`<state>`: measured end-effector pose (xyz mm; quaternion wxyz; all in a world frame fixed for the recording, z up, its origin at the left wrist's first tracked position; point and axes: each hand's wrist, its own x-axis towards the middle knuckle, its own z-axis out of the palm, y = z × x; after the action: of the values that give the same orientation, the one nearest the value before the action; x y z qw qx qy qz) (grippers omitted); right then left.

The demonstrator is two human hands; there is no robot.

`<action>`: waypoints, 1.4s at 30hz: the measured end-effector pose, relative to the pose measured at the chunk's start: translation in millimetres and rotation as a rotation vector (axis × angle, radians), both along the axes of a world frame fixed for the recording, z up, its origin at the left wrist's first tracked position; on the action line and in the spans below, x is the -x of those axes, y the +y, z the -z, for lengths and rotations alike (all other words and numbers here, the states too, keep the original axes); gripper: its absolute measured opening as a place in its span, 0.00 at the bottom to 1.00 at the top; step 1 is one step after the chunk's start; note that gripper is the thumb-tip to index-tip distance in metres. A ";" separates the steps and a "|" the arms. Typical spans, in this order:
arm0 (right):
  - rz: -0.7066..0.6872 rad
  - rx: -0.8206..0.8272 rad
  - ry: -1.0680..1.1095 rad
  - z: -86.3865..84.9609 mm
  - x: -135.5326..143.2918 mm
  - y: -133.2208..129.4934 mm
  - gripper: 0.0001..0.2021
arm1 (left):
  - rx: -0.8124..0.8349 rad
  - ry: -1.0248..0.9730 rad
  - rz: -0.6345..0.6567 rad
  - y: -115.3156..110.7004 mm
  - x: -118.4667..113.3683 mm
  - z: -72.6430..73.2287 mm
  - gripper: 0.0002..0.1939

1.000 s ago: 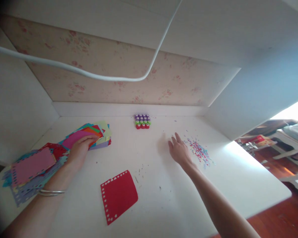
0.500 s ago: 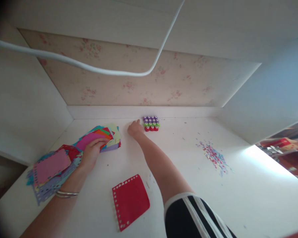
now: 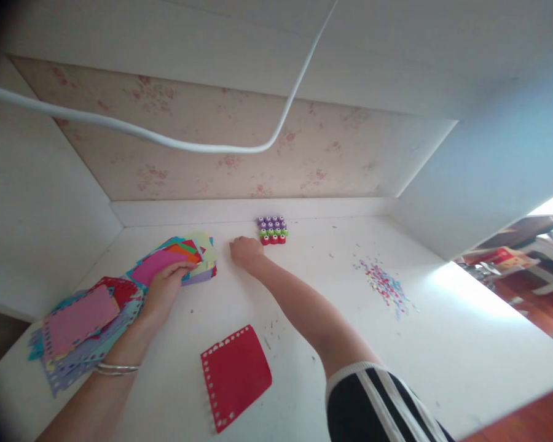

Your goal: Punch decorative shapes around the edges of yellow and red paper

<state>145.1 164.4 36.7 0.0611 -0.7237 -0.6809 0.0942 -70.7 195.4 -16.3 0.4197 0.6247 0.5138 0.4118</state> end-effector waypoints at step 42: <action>0.400 -0.244 0.199 38.1 -205.1 -8.8 0.20 | -0.002 0.168 0.027 -2.7 -5.1 1.7 0.14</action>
<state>350.2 155.6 -1.3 0.2320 -0.8185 -0.5211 0.0683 -65.6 192.7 -18.0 0.3799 0.6643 0.5383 0.3529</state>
